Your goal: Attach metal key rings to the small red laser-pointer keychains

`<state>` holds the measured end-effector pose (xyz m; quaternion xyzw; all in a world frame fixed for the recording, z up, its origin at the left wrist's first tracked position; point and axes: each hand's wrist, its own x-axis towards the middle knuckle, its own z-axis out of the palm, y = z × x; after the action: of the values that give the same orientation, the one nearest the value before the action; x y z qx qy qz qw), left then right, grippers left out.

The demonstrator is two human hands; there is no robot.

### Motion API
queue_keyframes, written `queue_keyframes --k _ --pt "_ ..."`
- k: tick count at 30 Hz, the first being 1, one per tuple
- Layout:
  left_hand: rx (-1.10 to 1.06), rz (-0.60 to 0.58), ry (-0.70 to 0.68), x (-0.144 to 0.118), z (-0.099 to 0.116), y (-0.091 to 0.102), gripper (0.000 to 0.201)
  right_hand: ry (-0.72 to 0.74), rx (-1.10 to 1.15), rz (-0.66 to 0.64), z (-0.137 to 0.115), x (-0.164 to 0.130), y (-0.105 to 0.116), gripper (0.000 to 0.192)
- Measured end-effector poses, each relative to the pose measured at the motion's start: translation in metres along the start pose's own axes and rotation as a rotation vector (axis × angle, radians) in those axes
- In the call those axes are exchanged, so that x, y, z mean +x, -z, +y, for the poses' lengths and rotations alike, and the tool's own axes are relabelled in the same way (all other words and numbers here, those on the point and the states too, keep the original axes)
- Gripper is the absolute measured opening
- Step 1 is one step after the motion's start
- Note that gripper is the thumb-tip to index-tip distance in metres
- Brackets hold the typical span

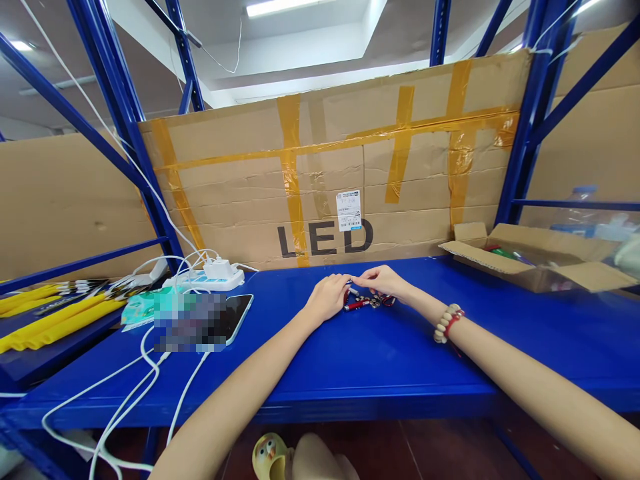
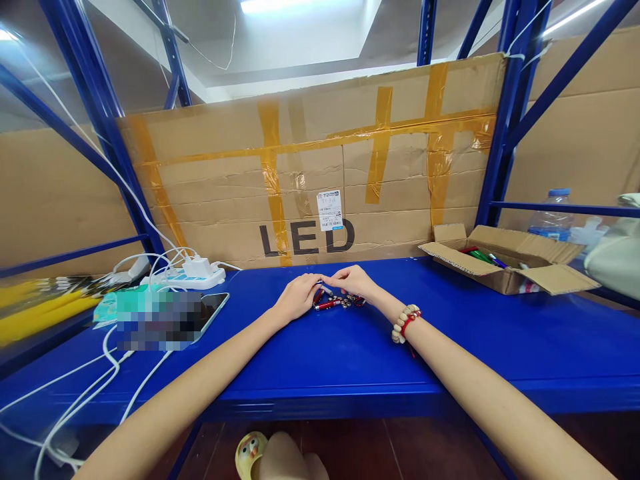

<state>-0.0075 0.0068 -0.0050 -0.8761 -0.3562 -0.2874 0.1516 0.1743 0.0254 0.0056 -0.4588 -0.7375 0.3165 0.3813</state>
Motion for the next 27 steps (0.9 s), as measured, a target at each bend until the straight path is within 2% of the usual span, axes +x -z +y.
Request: queue_keyframes --k 27 --pt "0.015 -0.045 0.027 0.0008 0.0026 0.0030 0.023 -0.073 -0.050 0.015 -0.0031 0.0003 -0.0013 0.056"
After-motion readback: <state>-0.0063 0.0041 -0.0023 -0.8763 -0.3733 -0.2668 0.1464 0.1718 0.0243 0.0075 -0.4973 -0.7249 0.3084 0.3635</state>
